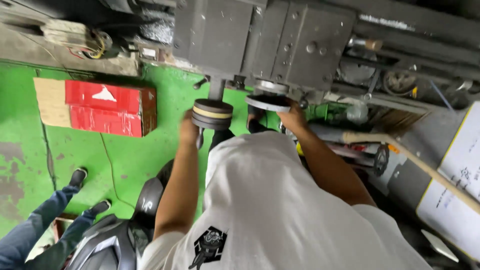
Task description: Operating a manual lathe to machine a metal component by adjusting handwheels and monitoring the cutting process.
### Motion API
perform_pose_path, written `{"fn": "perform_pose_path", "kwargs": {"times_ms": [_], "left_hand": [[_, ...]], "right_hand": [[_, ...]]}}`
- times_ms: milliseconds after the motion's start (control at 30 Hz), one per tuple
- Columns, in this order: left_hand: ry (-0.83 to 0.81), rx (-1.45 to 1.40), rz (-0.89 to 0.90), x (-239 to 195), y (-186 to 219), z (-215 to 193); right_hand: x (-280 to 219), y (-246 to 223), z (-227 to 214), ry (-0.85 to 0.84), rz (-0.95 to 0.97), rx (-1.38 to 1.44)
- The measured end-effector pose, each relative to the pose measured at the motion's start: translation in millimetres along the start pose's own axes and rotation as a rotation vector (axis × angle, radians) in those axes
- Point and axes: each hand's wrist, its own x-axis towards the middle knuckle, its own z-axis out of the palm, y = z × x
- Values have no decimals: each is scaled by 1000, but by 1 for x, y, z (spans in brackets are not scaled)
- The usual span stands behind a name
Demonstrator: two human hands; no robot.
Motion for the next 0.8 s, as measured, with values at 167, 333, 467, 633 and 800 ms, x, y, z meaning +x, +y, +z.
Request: {"fn": "perform_pose_path", "kwargs": {"times_ms": [167,333,467,633,800], "left_hand": [[-659,73,-74,-76,53,97],[-733,229,-8,-68,58,156],[-587,661,-8,-82,79,166],[-559,642,14,-97,95,167],[-544,642,-25,-104,106,169]], "right_hand": [[-21,-23,-18,-24,-9,-13],[-19,-24,-19,14,-164,87],[-27,-35,-22,42,-197,141],[-25,-33,5,176,-155,251],[-14,-17,15,297,-280,231]]}}
